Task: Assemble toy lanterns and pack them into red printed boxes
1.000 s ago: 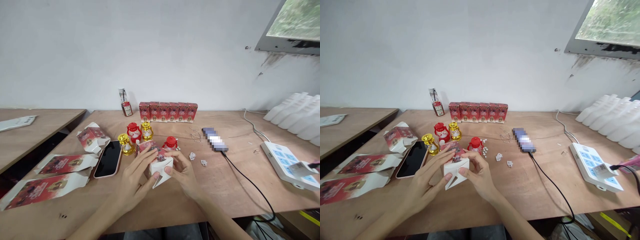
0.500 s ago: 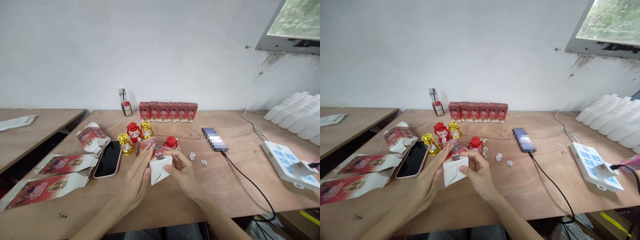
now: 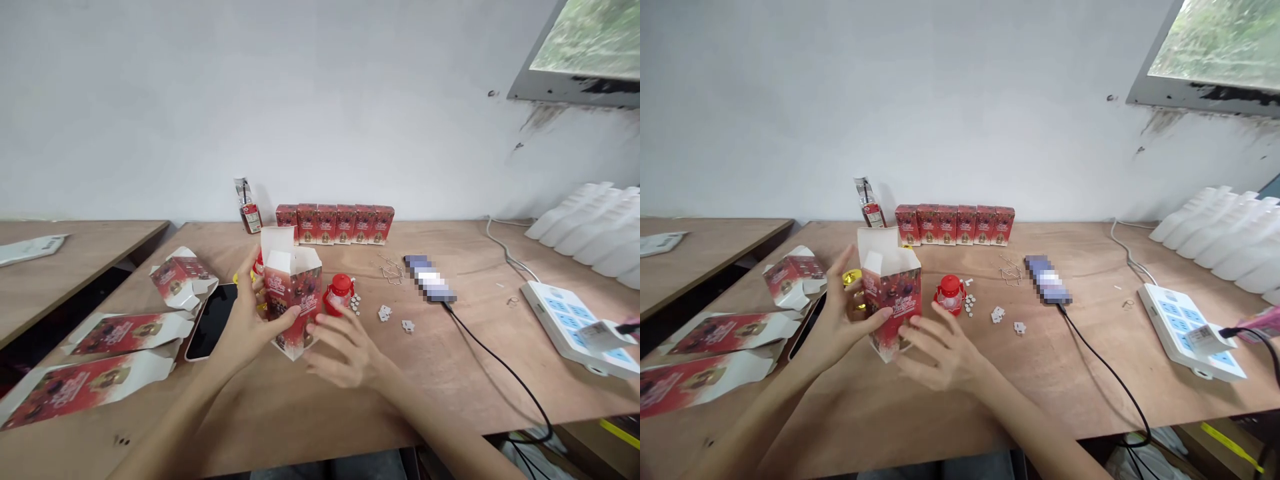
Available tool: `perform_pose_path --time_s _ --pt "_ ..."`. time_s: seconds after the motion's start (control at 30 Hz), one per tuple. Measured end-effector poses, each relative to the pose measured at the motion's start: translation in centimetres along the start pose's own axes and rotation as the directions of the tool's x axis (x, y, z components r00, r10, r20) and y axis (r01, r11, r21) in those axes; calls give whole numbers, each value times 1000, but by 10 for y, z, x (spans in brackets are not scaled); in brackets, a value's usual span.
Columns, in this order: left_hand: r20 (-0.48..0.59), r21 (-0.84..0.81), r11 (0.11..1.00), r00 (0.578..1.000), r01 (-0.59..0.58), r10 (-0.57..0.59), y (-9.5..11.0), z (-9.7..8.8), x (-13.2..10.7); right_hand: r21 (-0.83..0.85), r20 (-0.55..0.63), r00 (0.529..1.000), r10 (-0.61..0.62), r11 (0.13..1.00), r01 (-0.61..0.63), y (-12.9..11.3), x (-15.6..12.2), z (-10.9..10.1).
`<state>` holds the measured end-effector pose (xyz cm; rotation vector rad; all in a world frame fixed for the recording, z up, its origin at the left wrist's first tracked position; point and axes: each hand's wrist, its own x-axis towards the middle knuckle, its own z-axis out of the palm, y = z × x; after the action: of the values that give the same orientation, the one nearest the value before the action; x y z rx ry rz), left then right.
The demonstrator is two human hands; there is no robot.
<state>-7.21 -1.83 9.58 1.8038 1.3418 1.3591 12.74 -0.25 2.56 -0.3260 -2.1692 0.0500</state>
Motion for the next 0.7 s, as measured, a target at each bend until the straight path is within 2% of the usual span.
perform_pose_path --time_s 0.07,0.13,0.2,0.3,0.33,0.4,0.47,0.5,0.57,0.63,0.7 --pt "-19 98 995 1000 -22 24 -8 2 2 -74 -159 982 105 990 -118 17 -4 -4" --pt "-37 162 986 998 -43 50 -18 6 4 -79 -217 920 325 934 -348 36 -5 -9" --pt "-57 144 987 995 -67 76 -29 13 5 -15 -104 870 483 873 -487 56 -5 -14" --pt "-64 108 990 993 -90 98 -43 24 8 108 202 798 568 797 -594 78 -7 -16" --pt "-62 126 987 993 -96 104 -47 26 9 130 258 783 566 783 -609 82 -8 -16" --pt "-55 194 976 992 -98 110 -55 30 10 156 266 783 563 776 -611 85 -11 -15" --pt "-45 253 962 992 -100 114 -62 32 10 206 165 784 599 756 -621 83 -13 -16" --pt "-37 272 958 993 -96 110 -66 34 10 254 96 768 633 731 -634 81 -13 -19" --pt "-15 278 956 995 -90 98 -72 36 10 372 -62 706 705 673 -639 76 -9 -26" --pt "35 249 964 996 -92 86 -75 40 12 471 -204 651 731 657 -589 69 0 -35" --pt "117 206 972 989 -108 86 -74 44 17 526 -293 645 706 683 -508 60 15 -42"
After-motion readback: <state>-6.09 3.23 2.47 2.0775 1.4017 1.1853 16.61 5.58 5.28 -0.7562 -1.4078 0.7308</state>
